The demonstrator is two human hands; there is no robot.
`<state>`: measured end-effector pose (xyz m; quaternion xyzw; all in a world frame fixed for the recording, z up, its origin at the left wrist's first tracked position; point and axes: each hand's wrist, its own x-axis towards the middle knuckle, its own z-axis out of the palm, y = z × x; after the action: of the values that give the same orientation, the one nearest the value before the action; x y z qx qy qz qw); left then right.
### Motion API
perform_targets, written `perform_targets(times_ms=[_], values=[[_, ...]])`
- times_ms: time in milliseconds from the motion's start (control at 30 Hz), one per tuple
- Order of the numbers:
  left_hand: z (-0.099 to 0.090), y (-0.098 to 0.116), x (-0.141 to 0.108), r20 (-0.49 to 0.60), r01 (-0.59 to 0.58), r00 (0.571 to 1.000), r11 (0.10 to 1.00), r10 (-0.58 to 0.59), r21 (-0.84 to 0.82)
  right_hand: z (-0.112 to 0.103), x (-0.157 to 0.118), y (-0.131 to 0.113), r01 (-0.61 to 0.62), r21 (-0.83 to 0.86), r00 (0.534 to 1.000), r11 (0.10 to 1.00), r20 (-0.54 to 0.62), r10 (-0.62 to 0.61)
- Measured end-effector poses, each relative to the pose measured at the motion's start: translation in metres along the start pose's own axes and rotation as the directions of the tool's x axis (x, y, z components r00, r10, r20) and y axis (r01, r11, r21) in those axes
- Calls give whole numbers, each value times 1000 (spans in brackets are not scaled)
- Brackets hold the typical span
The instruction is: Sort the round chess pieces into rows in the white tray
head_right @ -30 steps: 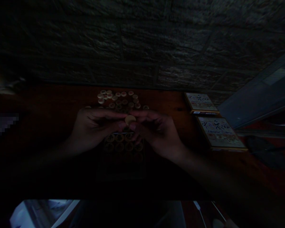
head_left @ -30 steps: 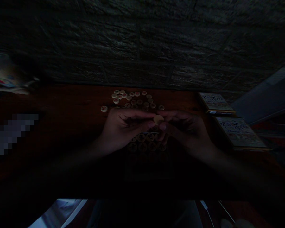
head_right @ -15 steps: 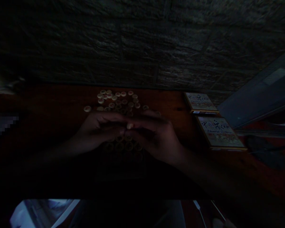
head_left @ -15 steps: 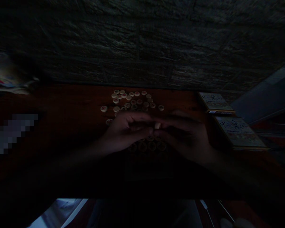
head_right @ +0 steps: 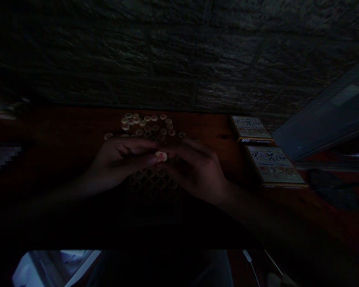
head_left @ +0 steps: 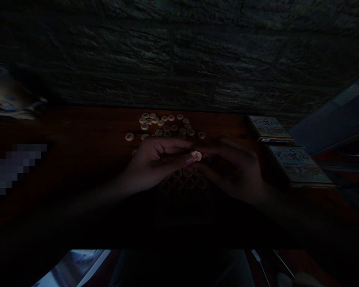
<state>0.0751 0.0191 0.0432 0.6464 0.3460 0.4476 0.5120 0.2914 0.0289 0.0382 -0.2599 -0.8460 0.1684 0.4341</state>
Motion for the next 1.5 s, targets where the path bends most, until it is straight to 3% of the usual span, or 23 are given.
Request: perform_targets(times_ms=[233, 400, 733, 900, 1033, 1267, 1500], values=[[-18, 0, 10, -158, -67, 984, 991, 85, 116, -3, 2, -7, -107, 23, 994, 994, -8, 107], [-24, -4, 14, -254, -101, 955, 971, 156, 216, 0, 1, -14, -71, 122, 981, 990, 190, 47], [-18, -8, 12, -193, -115, 968, 970, 157, 215, 13, -3, -42, -31, 172, 874, 985, 483, -57], [-20, -11, 13, -162, -130, 972, 964, 170, 233, 16, -5, -39, -9, 166, 869, 986, 489, -75], [-20, -9, 11, -127, -163, 968, 927, 216, 339, 17, -5, -37, 19, 169, 874, 986, 477, -98], [-20, 17, 5, 1, -231, 961, 804, 275, 547, 17, -4, -41, 1, 145, 851, 989, 519, -76], [-17, 40, -39, 49, -202, 973, 722, 228, 661, 22, -9, -43, 37, 95, 830, 995, 551, -84]])
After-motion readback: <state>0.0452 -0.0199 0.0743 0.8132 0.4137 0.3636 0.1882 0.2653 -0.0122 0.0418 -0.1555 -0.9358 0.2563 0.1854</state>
